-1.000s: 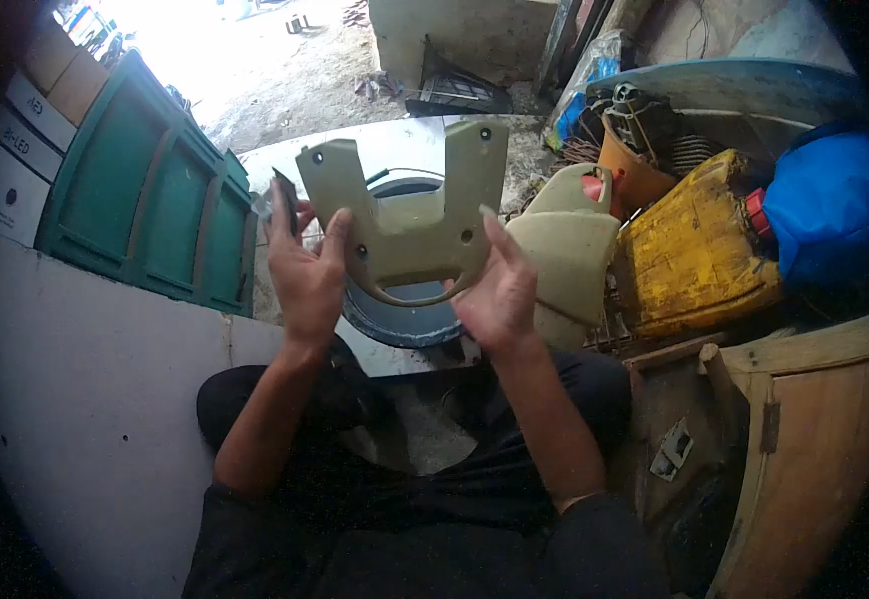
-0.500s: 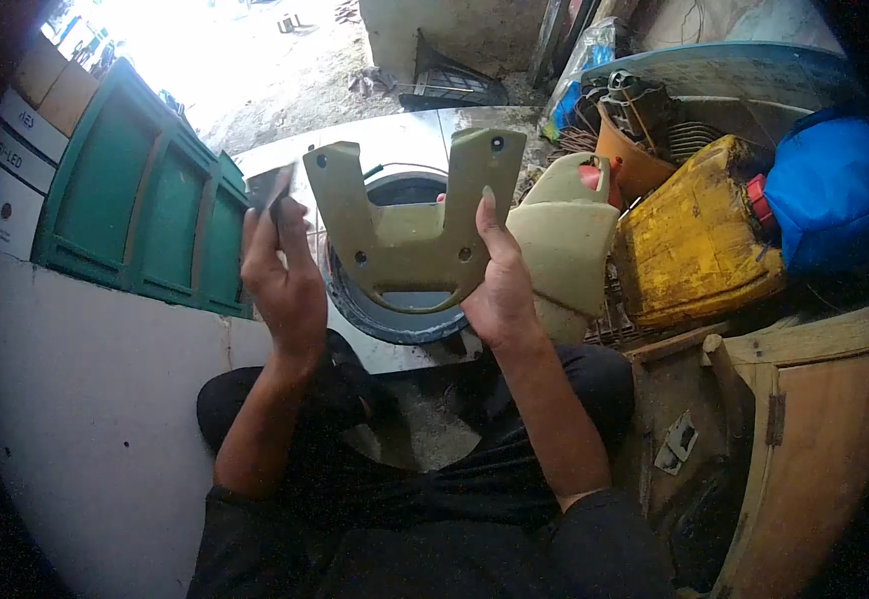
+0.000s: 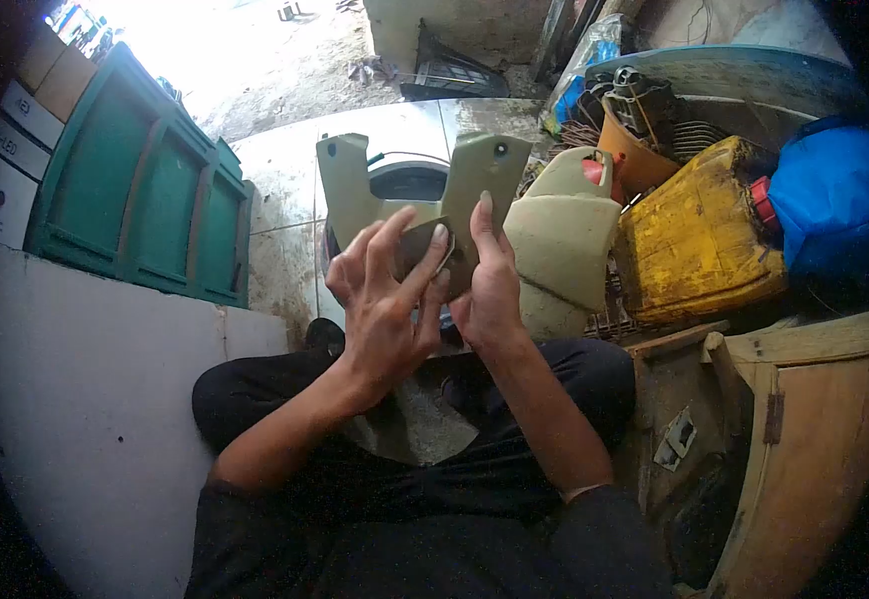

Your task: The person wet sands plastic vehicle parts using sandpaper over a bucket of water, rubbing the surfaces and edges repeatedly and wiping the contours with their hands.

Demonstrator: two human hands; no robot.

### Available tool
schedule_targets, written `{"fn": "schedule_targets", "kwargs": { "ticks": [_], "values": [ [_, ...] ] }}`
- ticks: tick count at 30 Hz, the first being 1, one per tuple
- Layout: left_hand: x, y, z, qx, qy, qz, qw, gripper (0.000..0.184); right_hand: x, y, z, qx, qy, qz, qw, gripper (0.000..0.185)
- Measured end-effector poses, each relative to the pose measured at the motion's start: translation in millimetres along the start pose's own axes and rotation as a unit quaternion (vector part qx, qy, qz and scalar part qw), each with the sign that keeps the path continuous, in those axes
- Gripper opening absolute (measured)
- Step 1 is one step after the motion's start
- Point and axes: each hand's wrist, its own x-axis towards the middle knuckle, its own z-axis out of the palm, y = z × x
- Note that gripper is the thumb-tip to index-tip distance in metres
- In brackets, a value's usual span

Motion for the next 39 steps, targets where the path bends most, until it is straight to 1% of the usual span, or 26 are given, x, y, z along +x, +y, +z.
{"fn": "schedule_targets", "kwargs": {
  "ticks": [1,2,3,5,7,9,11,12,13,14,15,16,19,21,22,23,24,27,29,30,32,34,35,36,37,39],
  "values": [
    [0.6,-1.7,3.1,-0.001,-0.001,-0.002,1.0,0.038,-0.7,-1.4,3.4,0.021,-0.001,0.013,1.0,0.04],
    [4.6,-5.5,6.4,0.005,0.023,-0.018,1.0,0.037,-3.7,-1.5,9.7,0.009,0.023,0.01,1.0,0.041],
    [9.4,-9.0,6.9,0.013,0.049,-0.034,0.998,0.036,-6.0,-2.9,13.8,0.011,0.022,0.012,1.0,0.041],
    [10.4,-10.7,1.8,0.02,0.036,-0.025,0.999,0.037,-8.9,-4.0,18.2,-0.01,0.02,0.0,1.0,0.041],
    [3.0,-4.3,-0.7,0.032,-0.012,-0.028,0.999,0.036,-3.0,-1.8,0.4,0.005,0.008,0.018,1.0,0.041],
    [4.8,-9.6,0.1,0.05,-0.015,-0.013,0.999,0.035,-1.3,-5.2,-3.1,0.015,-0.001,0.036,0.999,0.041],
    [16.4,-18.9,-2.0,0.167,-0.012,0.043,0.985,0.034,-4.3,-6.9,11.9,-0.036,0.024,0.016,0.999,0.04],
    [18.7,-21.3,-3.5,0.154,-0.023,0.051,0.987,0.033,-2.4,-6.7,9.2,-0.034,0.025,0.019,0.999,0.04],
    [13.5,-20.8,-5.1,0.154,-0.025,0.051,0.986,0.033,0.0,-8.5,3.3,-0.017,0.022,0.05,0.998,0.039],
    [6.8,-18.6,-5.7,0.176,-0.044,0.073,0.981,0.035,2.8,-10.5,-0.2,-0.003,0.016,0.08,0.997,0.038],
    [4.8,-16.0,-6.1,0.197,-0.061,0.096,0.974,0.037,4.4,-11.3,-1.3,-0.006,0.016,0.077,0.997,0.038],
    [3.9,-16.9,-7.6,0.175,-0.077,0.08,0.978,0.04,4.2,-11.0,-3.0,-0.021,0.018,0.072,0.997,0.038],
    [12.4,-18.4,-9.8,0.167,-0.069,0.045,0.982,0.042,-0.9,-7.7,0.4,-0.044,0.035,0.073,0.996,0.037],
    [7.0,-17.1,-6.9,0.165,-0.058,0.054,0.983,0.042,2.8,-13.5,-3.0,-0.024,0.014,0.096,0.995,0.037],
    [2.2,-12.5,-8.6,0.152,-0.067,0.063,0.984,0.042,1.8,-15.4,0.3,-0.033,0.042,0.082,0.995,0.036],
    [-0.3,-9.2,-8.9,0.137,-0.079,0.071,0.985,0.041,2.4,-18.5,2.5,-0.035,0.044,0.079,0.995,0.036],
    [8.8,-12.0,-6.5,0.164,-0.049,0.054,0.984,0.042,0.3,-17.7,1.5,-0.046,0.033,0.076,0.995,0.037],
    [6.2,-13.3,-5.9,0.158,-0.062,0.06,0.984,0.04,-0.7,-13.3,1.8,-0.044,0.0,0.079,0.996,0.038],
    [3.0,-9.7,-5.9,0.162,-0.071,0.069,0.982,0.037,-0.9,-13.6,3.0,-0.069,0.051,0.082,0.993,0.038],
    [5.3,-8.5,-7.1,0.162,-0.06,0.062,0.983,0.037,-1.3,-12.8,5.6,-0.069,0.048,0.063,0.994,0.038],
    [8.1,-13.5,-6.0,0.167,-0.041,0.044,0.984,0.038,-1.8,-11.7,1.7,-0.065,0.036,0.068,0.995,0.038],
    [0.8,-9.6,-5.3,0.182,-0.053,0.058,0.98,0.038,-1.7,-10.6,3.9,-0.056,0.014,0.068,0.996,0.038],
    [-1.6,-6.9,-5.6,0.194,-0.06,0.074,0.976,0.038,-2.2,-12.5,6.1,-0.059,0.033,0.075,0.995,0.037],
    [-4.2,-3.3,-9.5,0.181,-0.083,0.07,0.977,0.037,-2.6,-14.9,6.9,-0.063,0.053,0.081,0.993,0.036],
    [-1.9,-2.8,-9.2,0.178,-0.084,0.07,0.978,0.037,-2.9,-15.7,7.2,-0.064,0.056,0.08,0.993,0.036],
    [4.4,-5.2,-8.2,0.189,-0.06,0.042,0.979,0.039,-3.9,-11.9,7.8,-0.086,0.046,0.056,0.994,0.035]
  ]
}}
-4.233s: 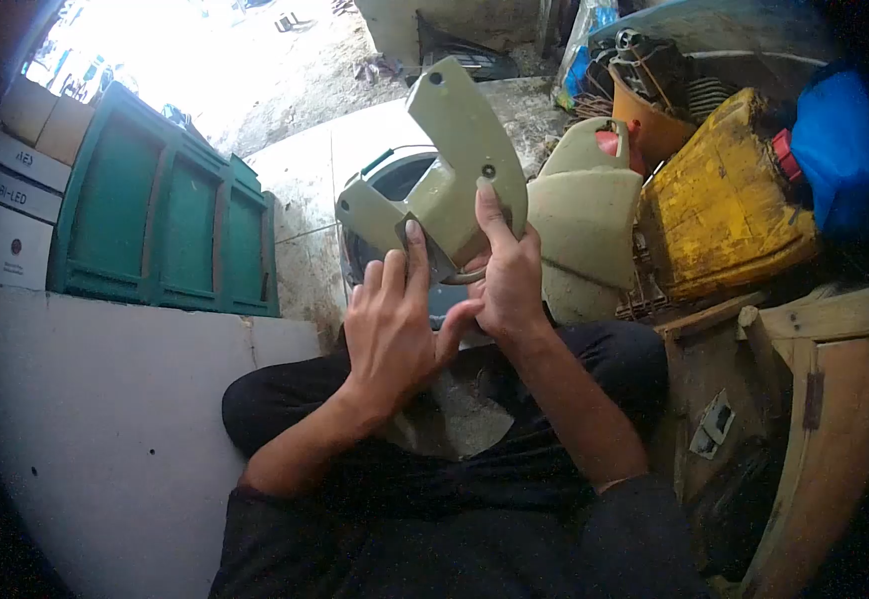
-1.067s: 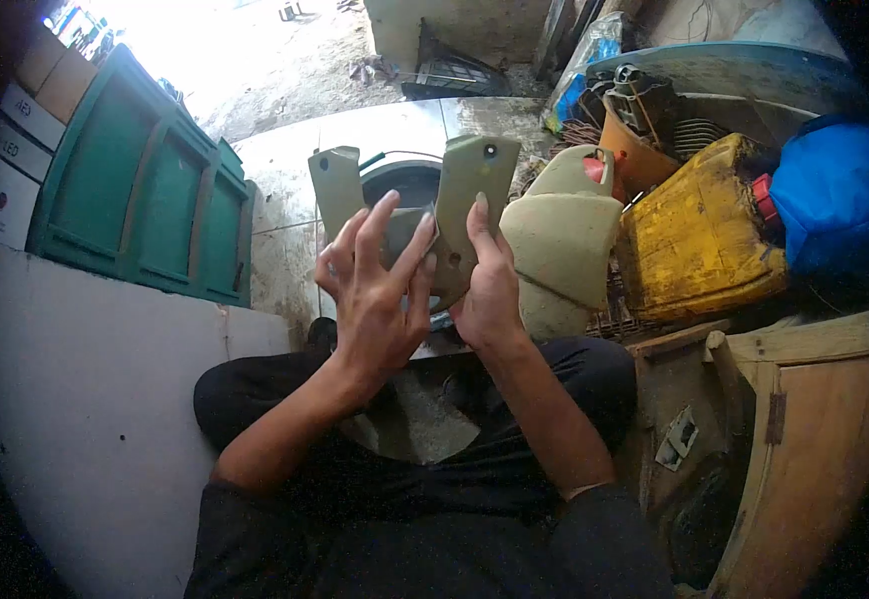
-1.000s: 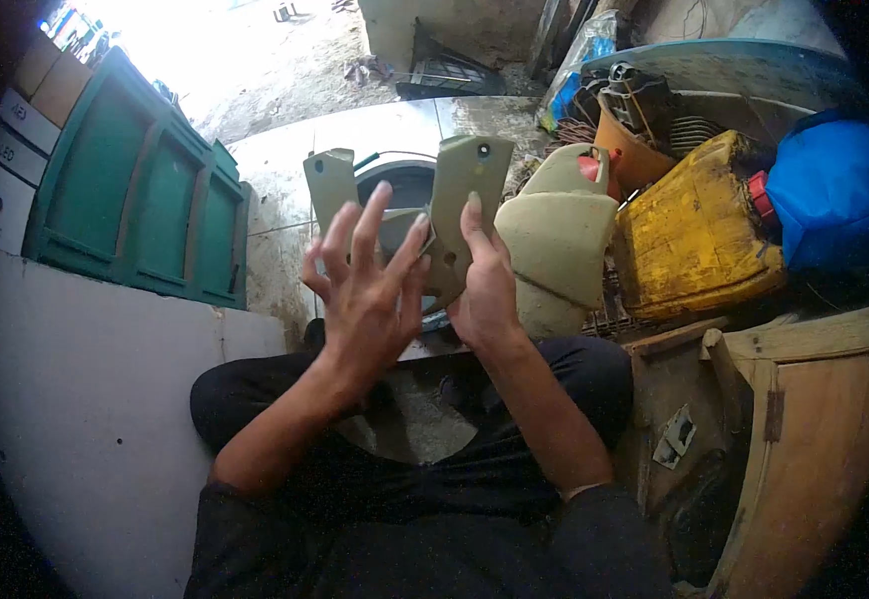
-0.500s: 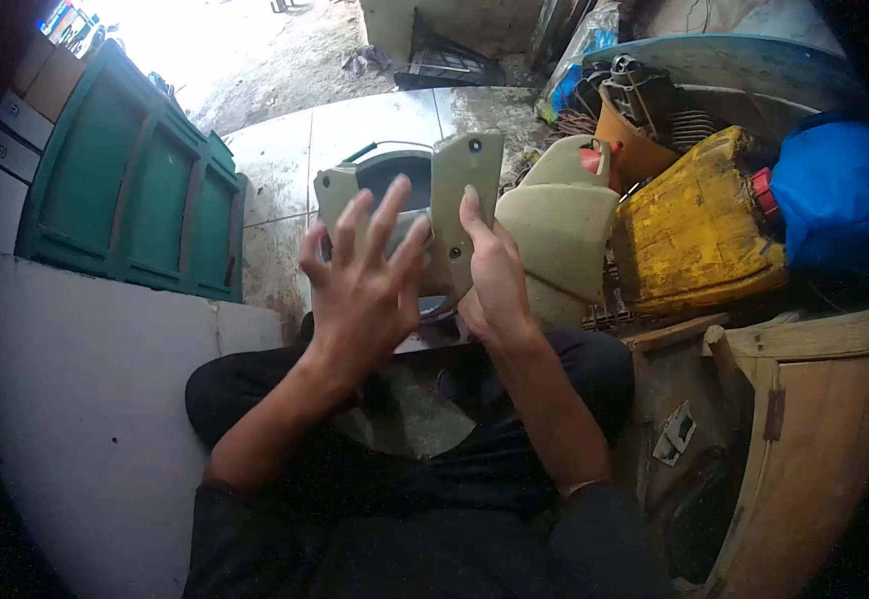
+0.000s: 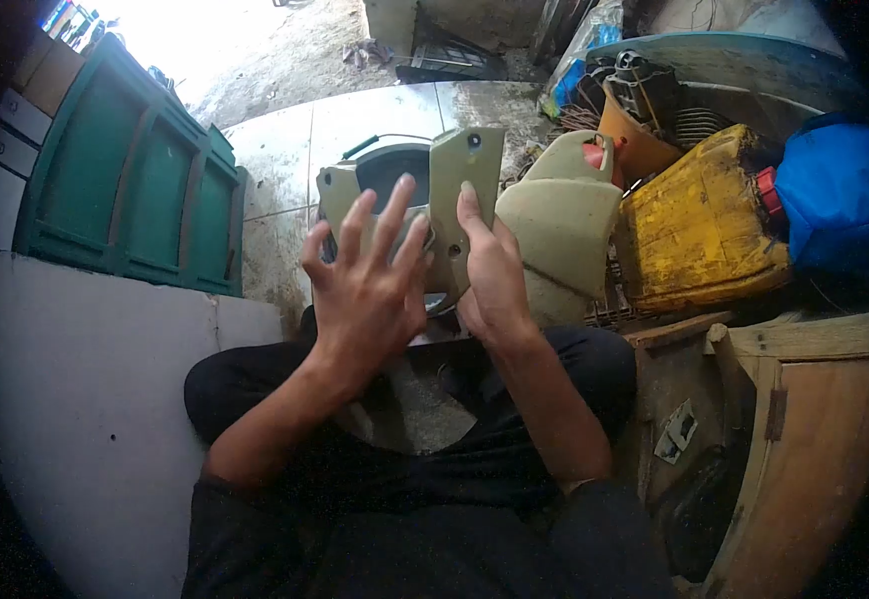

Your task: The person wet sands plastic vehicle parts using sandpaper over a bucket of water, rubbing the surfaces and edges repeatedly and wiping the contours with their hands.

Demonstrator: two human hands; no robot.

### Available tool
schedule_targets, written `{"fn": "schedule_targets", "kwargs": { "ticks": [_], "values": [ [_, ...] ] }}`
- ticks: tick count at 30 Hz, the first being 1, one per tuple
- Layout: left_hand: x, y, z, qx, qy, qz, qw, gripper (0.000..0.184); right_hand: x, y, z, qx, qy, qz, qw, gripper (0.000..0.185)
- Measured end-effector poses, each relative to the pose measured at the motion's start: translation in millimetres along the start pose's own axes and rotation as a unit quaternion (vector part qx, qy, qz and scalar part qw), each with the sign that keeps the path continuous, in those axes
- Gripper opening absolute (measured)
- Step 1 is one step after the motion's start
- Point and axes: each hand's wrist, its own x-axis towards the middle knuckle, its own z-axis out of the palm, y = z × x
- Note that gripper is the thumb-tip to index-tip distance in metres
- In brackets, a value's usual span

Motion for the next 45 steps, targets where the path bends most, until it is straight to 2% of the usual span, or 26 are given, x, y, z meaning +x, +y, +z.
{"fn": "schedule_targets", "kwargs": {
  "ticks": [4,7,10,12,15,18,22,25,28,31,34,38,42,45],
  "values": [
    [-7.3,3.8,2.1,-0.004,-0.008,0.023,1.0,0.039,3.7,-1.7,-3.9,0.027,-0.018,0.021,0.999,0.034],
    [-1.3,-2.3,4.8,-0.028,-0.009,0.015,0.999,0.04,1.1,-0.2,-4.7,-0.002,0.025,0.001,1.0,0.032],
    [-2.0,-5.1,6.7,-0.03,0.006,0.007,1.0,0.041,2.3,4.0,-4.2,0.01,-0.009,0.014,1.0,0.03],
    [-9.2,2.4,3.4,-0.032,-0.006,0.035,0.999,0.037,2.7,0.4,-7.0,-0.002,0.006,0.027,1.0,0.028],
    [-0.7,-1.8,7.3,-0.043,-0.001,0.018,0.999,0.037,1.1,1.3,-5.2,-0.011,0.004,0.009,1.0,0.027],
    [-2.8,-3.0,6.1,-0.032,0.012,0.014,0.999,0.037,2.7,1.3,-6.2,-0.008,0.01,0.033,0.999,0.026],
    [-3.8,1.3,2.6,-0.055,-0.004,0.009,0.998,0.036,-0.1,1.6,-2.8,-0.009,0.034,0.0,0.999,0.026],
    [-5.4,1.2,1.3,-0.034,0.005,0.022,0.999,0.037,0.2,0.1,-1.3,0.001,-0.007,0.016,1.0,0.026],
    [-6.2,3.2,-0.3,-0.068,0.007,0.013,0.998,0.037,1.5,-2.2,-4.9,-0.02,0.022,0.0,1.0,0.026],
    [-6.4,1.3,3.8,-0.047,0.01,0.006,0.999,0.036,0.2,1.2,-1.7,0.008,-0.01,0.012,1.0,0.026],
    [-6.2,5.5,1.8,-0.042,0.006,0.023,0.999,0.035,4.1,-0.8,-4.7,-0.007,0.014,0.004,1.0,0.025],
    [-2.5,-0.4,4.7,-0.031,0.015,-0.008,0.999,0.038,3.5,5.6,-11.4,-0.016,-0.005,-0.003,1.0,0.025],
    [-10.9,9.5,5.8,-0.061,0.01,0.021,0.998,0.037,4.7,2.4,-9.2,-0.014,0.004,-0.016,1.0,0.025],
    [2.5,-2.6,8.8,-0.043,0.032,-0.013,0.998,0.037,4.2,3.4,-6.1,0.015,-0.016,-0.009,1.0,0.025]
  ]
}}
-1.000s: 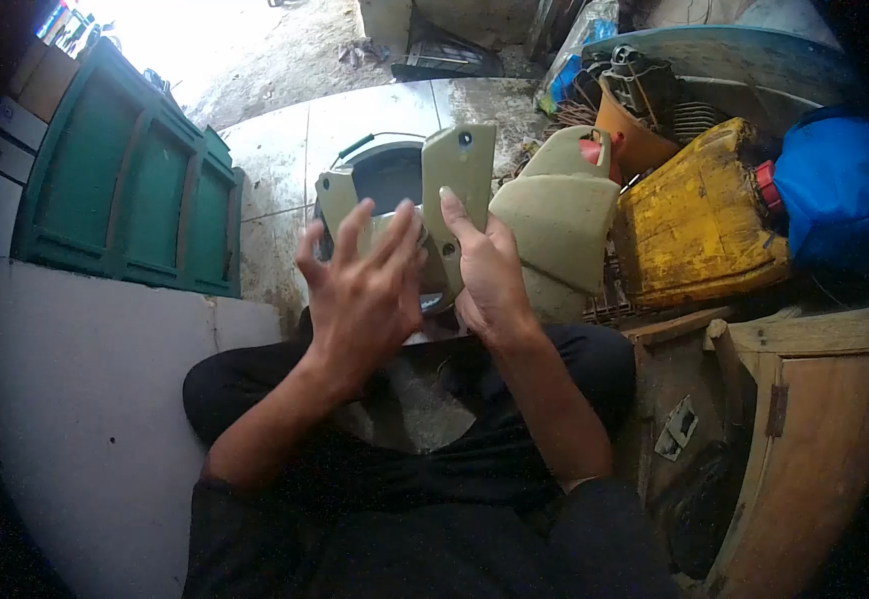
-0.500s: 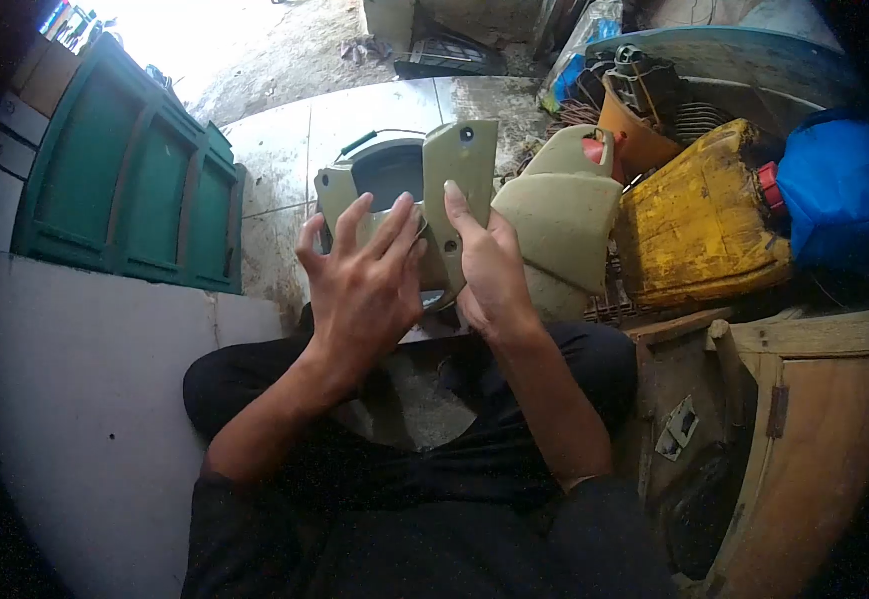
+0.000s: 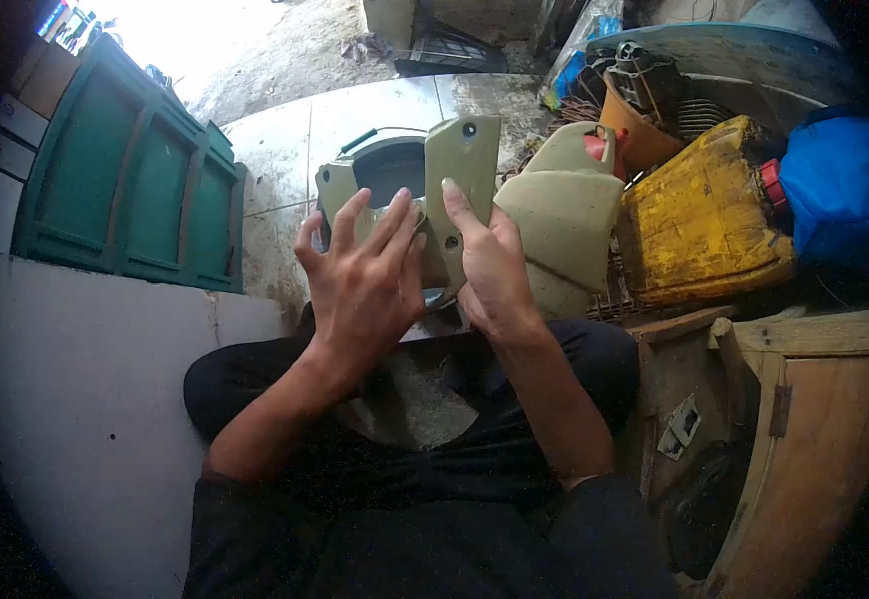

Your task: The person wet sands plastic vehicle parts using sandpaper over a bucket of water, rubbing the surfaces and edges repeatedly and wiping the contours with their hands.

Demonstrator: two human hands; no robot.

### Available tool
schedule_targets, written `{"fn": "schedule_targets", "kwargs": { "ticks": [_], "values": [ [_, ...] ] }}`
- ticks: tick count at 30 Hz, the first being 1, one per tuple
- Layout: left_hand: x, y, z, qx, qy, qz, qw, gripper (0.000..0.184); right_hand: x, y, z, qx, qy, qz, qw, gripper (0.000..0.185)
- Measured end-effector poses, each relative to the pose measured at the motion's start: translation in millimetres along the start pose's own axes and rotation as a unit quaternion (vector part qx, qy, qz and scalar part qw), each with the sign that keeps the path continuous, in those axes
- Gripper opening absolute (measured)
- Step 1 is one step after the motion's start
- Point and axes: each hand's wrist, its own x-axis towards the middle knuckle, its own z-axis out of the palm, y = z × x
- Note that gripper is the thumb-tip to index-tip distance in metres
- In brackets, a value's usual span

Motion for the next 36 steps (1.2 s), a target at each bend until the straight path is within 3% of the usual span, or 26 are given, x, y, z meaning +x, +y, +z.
{"fn": "schedule_targets", "kwargs": {
  "ticks": [11,15,20,23,27,31,36],
  "values": [
    [-23.4,23.3,-1.2,0.0,-0.027,0.034,0.999,0.038,0.2,0.5,1.3,-0.023,0.029,-0.029,0.999,0.025],
    [-2.9,8.5,1.7,-0.003,0.02,-0.01,1.0,0.041,-2.2,-2.2,3.2,0.0,0.01,-0.024,1.0,0.027],
    [-14.4,15.2,0.4,-0.002,0.0,0.009,1.0,0.037,-1.0,1.6,-2.2,-0.006,0.034,-0.028,0.999,0.03],
    [2.6,-1.3,2.6,-0.001,0.019,-0.023,1.0,0.039,-3.8,2.5,3.8,-0.001,-0.004,-0.042,0.999,0.03],
    [-12.6,16.8,-8.1,-0.032,-0.014,0.019,0.999,0.036,-4.0,-2.9,7.2,-0.012,0.033,-0.044,0.998,0.03],
    [1.1,3.3,-4.6,-0.049,-0.006,-0.032,0.998,0.039,-7.1,-0.7,9.1,-0.01,0.014,-0.047,0.999,0.03],
    [-2.3,7.8,-8.3,-0.028,-0.011,-0.029,0.999,0.038,-6.1,0.1,7.6,-0.011,0.012,-0.03,0.999,0.029]
  ]
}}
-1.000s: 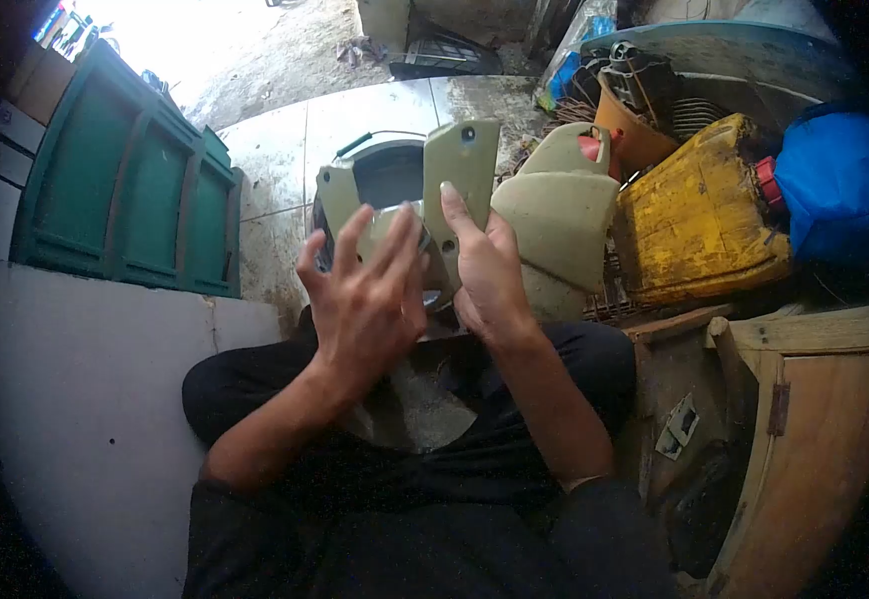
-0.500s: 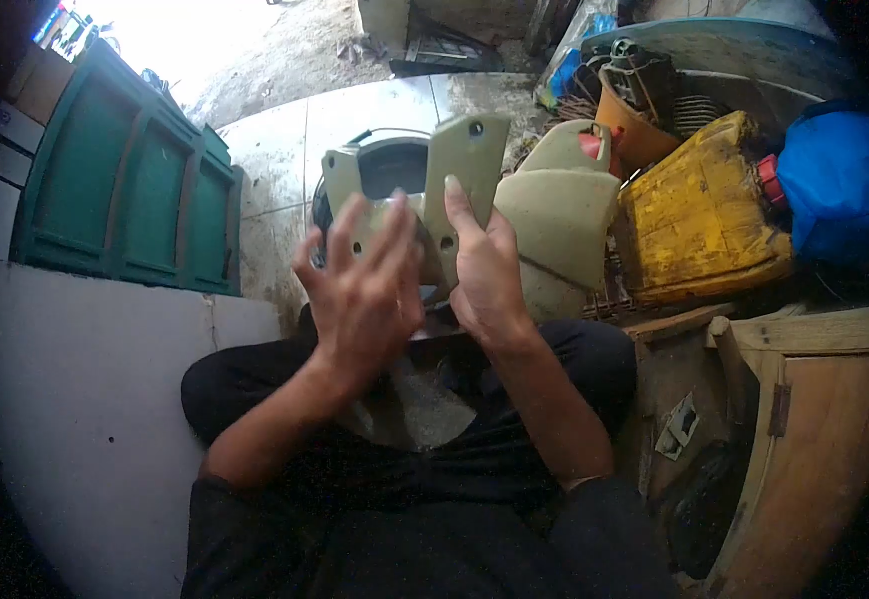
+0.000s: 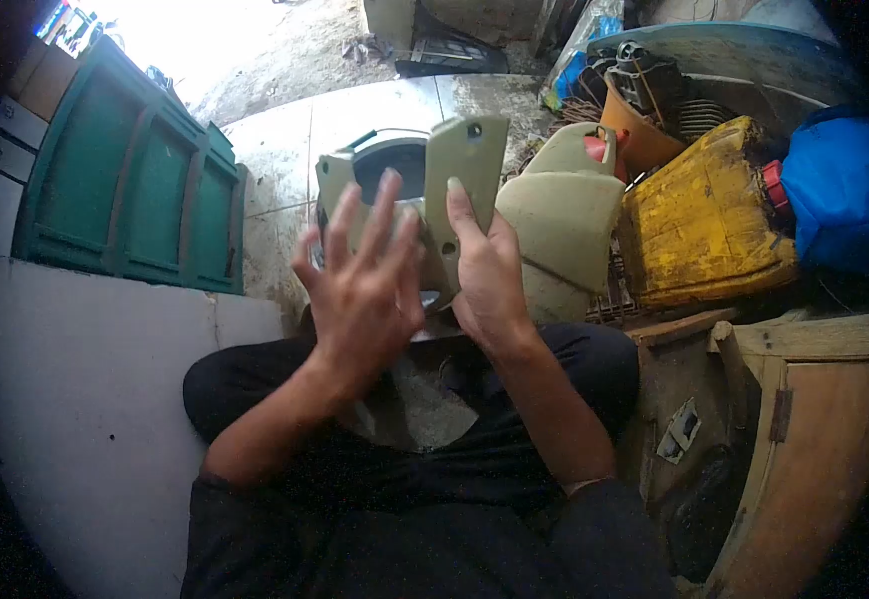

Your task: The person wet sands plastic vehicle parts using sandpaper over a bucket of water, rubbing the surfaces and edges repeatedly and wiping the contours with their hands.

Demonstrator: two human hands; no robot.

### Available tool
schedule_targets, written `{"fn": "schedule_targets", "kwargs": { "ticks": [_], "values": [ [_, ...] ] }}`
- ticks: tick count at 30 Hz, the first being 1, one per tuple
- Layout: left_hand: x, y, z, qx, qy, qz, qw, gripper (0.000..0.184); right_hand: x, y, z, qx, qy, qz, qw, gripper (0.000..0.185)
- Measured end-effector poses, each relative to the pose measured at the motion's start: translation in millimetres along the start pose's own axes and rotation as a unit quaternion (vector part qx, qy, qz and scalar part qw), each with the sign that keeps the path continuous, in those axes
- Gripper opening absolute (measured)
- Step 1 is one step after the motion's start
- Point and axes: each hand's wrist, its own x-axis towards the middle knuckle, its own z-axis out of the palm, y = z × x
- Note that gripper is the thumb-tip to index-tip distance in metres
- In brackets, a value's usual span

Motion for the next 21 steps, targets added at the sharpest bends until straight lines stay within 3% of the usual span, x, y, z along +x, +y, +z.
{"fn": "schedule_targets", "kwargs": {
  "ticks": [5,14,17,21],
  "values": [
    [-6.7,2.4,6.9,0.019,0.016,0.036,0.999,0.041,0.1,-1.1,1.2,-0.014,0.011,0.001,1.0,0.03],
    [1.0,-5.0,1.6,-0.011,0.01,0.002,1.0,0.037,-1.7,-1.2,0.0,-0.026,0.003,0.018,0.999,0.033],
    [2.4,-8.7,-1.3,0.003,0.018,-0.019,1.0,0.034,-5.2,3.2,2.4,-0.014,-0.04,-0.004,0.999,0.033],
    [-6.7,2.0,-1.5,-0.044,-0.022,0.016,0.999,0.034,-1.0,0.0,2.6,-0.02,-0.008,-0.009,1.0,0.032]
  ]
}}
